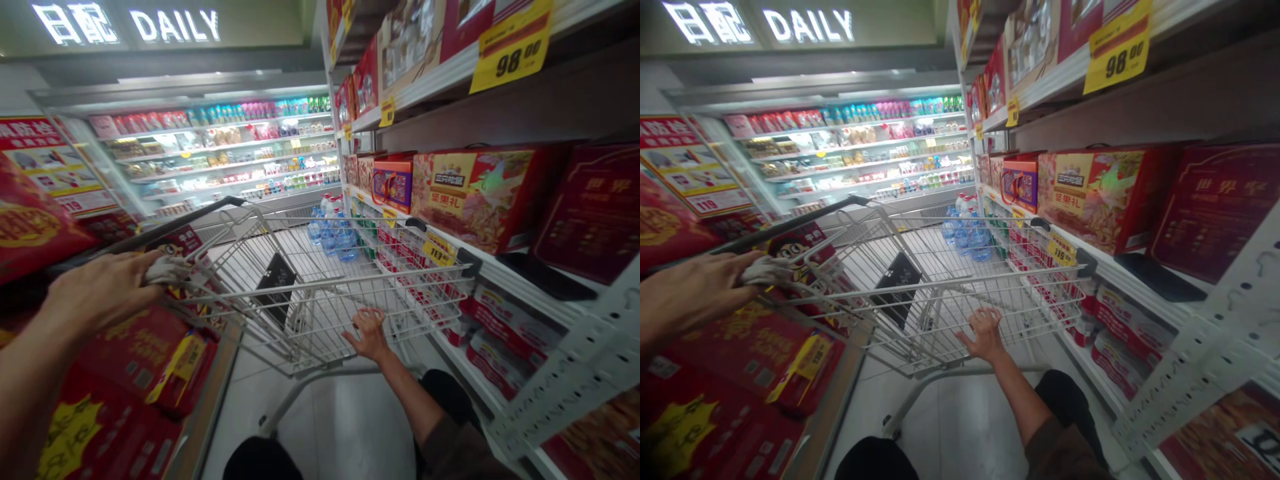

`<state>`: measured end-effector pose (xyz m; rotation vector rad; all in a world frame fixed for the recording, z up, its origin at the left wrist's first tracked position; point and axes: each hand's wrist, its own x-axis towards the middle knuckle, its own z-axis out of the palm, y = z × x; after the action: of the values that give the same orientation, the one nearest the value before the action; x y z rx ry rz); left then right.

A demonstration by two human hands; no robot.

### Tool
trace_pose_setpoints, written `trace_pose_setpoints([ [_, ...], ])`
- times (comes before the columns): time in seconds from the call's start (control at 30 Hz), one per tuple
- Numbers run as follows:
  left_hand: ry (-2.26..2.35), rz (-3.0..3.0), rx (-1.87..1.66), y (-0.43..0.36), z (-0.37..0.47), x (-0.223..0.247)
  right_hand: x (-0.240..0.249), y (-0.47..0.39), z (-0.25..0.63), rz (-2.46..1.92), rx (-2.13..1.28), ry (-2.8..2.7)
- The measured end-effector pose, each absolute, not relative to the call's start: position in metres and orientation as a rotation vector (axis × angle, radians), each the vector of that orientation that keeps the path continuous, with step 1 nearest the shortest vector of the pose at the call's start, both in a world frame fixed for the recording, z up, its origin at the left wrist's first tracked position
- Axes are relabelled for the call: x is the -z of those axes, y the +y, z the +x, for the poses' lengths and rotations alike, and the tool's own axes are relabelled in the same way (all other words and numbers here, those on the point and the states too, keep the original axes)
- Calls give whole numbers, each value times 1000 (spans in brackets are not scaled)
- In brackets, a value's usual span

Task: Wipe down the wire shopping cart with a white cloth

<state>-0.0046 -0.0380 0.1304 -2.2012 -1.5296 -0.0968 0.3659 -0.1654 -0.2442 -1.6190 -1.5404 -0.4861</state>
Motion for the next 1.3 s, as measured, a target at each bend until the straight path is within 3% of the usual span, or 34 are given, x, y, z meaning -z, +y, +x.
trace_pose_setpoints([
  [0.1, -1491, -2112, -50, -52, 10, -129, 245, -159, 378, -1635, 476, -1567],
  [0.3, -1456, -2037, -26, -75, 29, -122, 248, -153, 403, -1669, 505, -1605],
  [0.53, -1428, -1965, 90, -117, 51, -112, 263, -169, 399, -1664, 812, -1473],
  [0.63, -1416, -1957, 156, -135, 62, -107, 238, -177, 378, -1536, 848, -1385],
  [0.8, -1394, -1985, 195, -163, 76, -99, 138, -175, 331, -1215, 901, -1399],
  [0.93, -1337, -2124, 208, -179, 63, -103, 76, -155, 302, -1123, 704, -1625],
  [1.1, -1436, -2194, 339, -181, 19, -127, 75, -134, 278, -1122, 505, -1735],
  [1.3, -1507, -1848, 500, -166, 0, -147, 84, -127, 269, -1111, 414, -1719],
])
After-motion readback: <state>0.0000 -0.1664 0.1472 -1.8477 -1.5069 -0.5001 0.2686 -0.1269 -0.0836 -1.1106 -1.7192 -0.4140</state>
